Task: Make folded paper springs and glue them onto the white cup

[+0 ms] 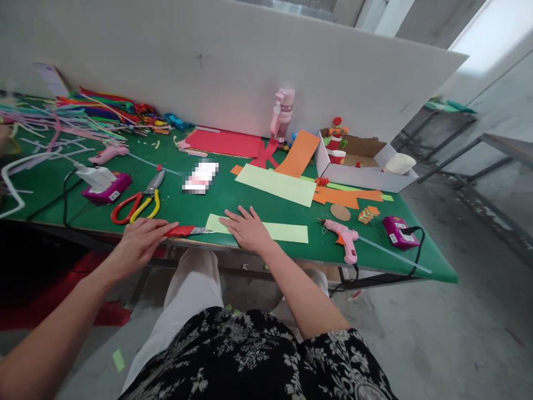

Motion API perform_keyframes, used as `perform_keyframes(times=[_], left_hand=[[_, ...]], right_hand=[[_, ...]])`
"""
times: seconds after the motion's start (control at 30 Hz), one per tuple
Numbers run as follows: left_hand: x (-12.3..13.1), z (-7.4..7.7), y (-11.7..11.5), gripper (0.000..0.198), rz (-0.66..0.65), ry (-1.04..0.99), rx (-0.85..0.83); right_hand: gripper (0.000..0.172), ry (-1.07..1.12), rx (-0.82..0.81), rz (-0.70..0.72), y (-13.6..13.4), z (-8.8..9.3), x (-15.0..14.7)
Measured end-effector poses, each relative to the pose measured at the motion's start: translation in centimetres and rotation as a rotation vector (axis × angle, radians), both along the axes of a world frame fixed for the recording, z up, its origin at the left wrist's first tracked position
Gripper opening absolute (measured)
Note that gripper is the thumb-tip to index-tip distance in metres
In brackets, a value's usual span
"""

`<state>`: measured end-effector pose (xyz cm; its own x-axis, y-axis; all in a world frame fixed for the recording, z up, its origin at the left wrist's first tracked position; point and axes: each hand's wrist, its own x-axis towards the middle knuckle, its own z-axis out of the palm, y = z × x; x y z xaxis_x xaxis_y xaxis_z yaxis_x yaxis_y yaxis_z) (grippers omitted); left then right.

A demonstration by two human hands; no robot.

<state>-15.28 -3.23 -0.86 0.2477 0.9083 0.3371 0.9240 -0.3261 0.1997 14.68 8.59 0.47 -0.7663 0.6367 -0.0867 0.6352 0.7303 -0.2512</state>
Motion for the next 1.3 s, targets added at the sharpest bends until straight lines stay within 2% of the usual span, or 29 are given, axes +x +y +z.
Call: perform_keyframes(times=[0.27,0.43,0.6,0.77,1.3], left_hand=[[-0.9,0.0,0.1,0.043,0.019,0.01,-0.006],[-1.3,0.1,0.4,0.043,0.01,0.02,-0.018],[-0.8,0.1,0.6,0.042,-0.001,-0.019,-0.018],[-0.3,0.2,0.5,0.043,-0.017,-0.028,-0.01],[0.8,0.2,0.3,0.043,-0.01,-0.011,-0.004]], right_hand=[[0.05,-0.023,-0.053,-0.082,-1.3,1.1,-1.3],[0.051,0.037,-0.069,0.017,-0.4,2.0,2.6],[0.051,0.004,-0.052,0.061,0.6,1.0,6.2],[0.049,0.013,-0.021,0.054,0.4,0.3,6.1],[0.049,0.027,-0.018,0.057,0.5,0.1,6.3]])
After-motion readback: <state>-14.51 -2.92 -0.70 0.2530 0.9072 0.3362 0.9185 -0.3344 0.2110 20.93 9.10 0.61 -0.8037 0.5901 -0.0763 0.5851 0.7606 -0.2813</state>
